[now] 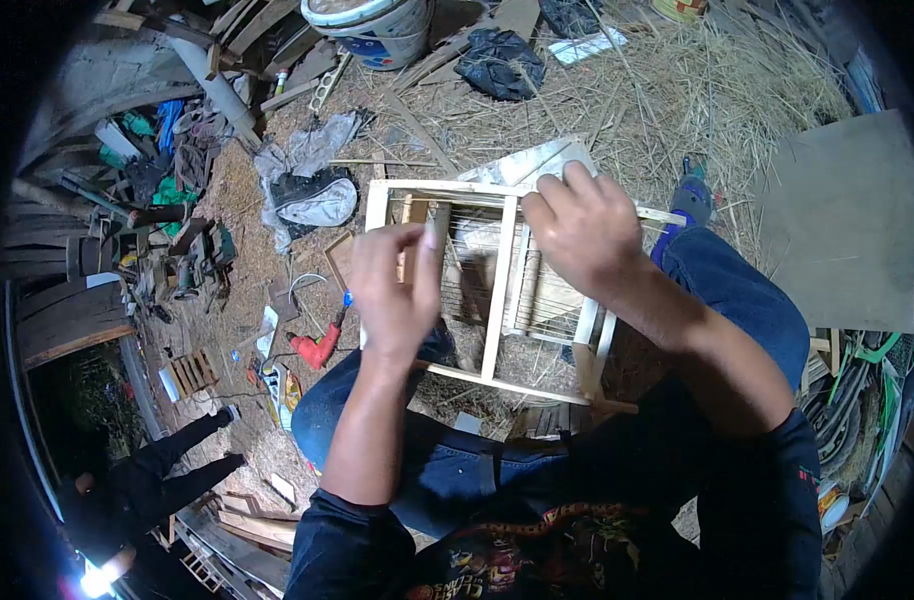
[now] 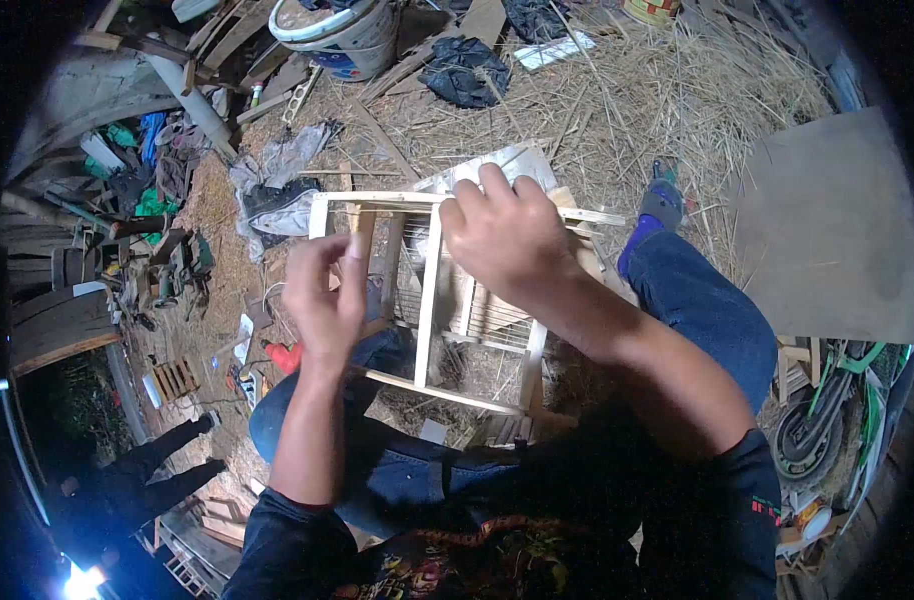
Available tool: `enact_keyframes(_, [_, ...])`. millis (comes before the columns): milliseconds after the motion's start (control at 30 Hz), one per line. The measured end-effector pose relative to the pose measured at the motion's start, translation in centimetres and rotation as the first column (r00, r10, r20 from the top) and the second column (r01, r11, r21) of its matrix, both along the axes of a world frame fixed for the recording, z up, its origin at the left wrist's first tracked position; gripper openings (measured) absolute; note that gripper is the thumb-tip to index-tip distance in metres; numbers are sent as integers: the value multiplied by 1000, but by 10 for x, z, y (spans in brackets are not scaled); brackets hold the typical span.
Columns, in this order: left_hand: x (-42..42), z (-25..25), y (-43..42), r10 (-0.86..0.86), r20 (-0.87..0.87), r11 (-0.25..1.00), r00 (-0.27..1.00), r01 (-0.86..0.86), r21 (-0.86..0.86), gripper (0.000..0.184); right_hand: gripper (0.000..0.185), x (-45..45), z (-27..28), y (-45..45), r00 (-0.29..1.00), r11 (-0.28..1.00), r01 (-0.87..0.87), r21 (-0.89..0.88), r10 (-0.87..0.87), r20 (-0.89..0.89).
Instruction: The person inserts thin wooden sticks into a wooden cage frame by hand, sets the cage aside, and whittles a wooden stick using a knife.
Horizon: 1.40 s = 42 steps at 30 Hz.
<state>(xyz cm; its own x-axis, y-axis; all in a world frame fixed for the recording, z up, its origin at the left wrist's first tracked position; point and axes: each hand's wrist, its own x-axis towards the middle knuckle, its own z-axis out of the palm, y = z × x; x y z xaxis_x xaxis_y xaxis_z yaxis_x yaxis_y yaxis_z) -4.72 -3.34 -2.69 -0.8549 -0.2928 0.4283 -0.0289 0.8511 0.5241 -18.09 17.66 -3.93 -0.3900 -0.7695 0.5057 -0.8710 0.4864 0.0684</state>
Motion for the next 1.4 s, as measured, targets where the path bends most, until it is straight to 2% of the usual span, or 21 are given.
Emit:
enact_keyframes(33, [-2, 0, 2, -24, -15, 996, 1000, 23, -81, 13, 9, -2, -3, 2, 1000, 1000, -5, 0, 5, -1])
enact_keyframes(100, [-12, 12, -7, 43, -115, 945, 993, -77, -318, 12, 8, -6, -10, 5, 1000, 1000, 15, -14, -15, -22])
enact_keyframes(133, [-12, 19, -17, 77, -91, 911, 993, -107, -398, 23, 6, -6, -15, 7, 999, 999, 47, 20, -46, -29])
enact_keyframes(167, [-13, 17, -25, 77, -87, 909, 993, -106, -403, 23, 6, -7, -15, 10, 999, 999, 46, 15, -46, -25])
enact_keyframes(200, [-14, 10, -32, 114, 28, 979, 993, -108, -174, 31, 6, -8, -10, 12, 999, 999, 47, 7, -47, -14])
enact_keyframes(233, [-15, 5, -38, 124, 147, 989, 981, -134, 65, 39, 5, -9, -8, 14, 999, 999, 47, -1, -47, -5])
enact_keyframes(267, [-15, 0, -40, 106, 189, 984, 976, -130, 122, 53, 5, -10, -9, 15, 999, 999, 39, -24, -39, -4])
enact_keyframes(300, [-16, 0, -39, 109, 192, 985, 975, -133, 115, 53, 5, -10, -10, 15, 999, 999, 37, -30, -37, 0])
enact_keyframes(400, [-21, 4, -32, 206, 205, 978, 957, -200, -52, 51, 5, -9, -13, 18, 1000, 995, 27, -92, -26, 8])
enact_keyframes(500, [-22, -6, -37, 181, 191, 977, 965, -155, -145, 46, 6, -8, -16, 20, 999, 997, 36, -74, -35, 15])
enact_keyframes(567, [-22, -6, -36, 196, 207, 976, 958, -170, -138, 44, 7, -9, -18, 20, 1000, 992, 0, -124, 0, 7])
enact_keyframes(1033, [-23, -22, -44, 256, 274, 967, 927, -247, -68, 39, 8, -12, -22, 14, 998, 987, 5, -163, -13, -54])
enact_keyframes(1400, [-26, -17, -42, 225, 263, 974, 938, -208, -93, 37, 7, -15, -28, 12, 999, 985, -6, -172, -3, -53])
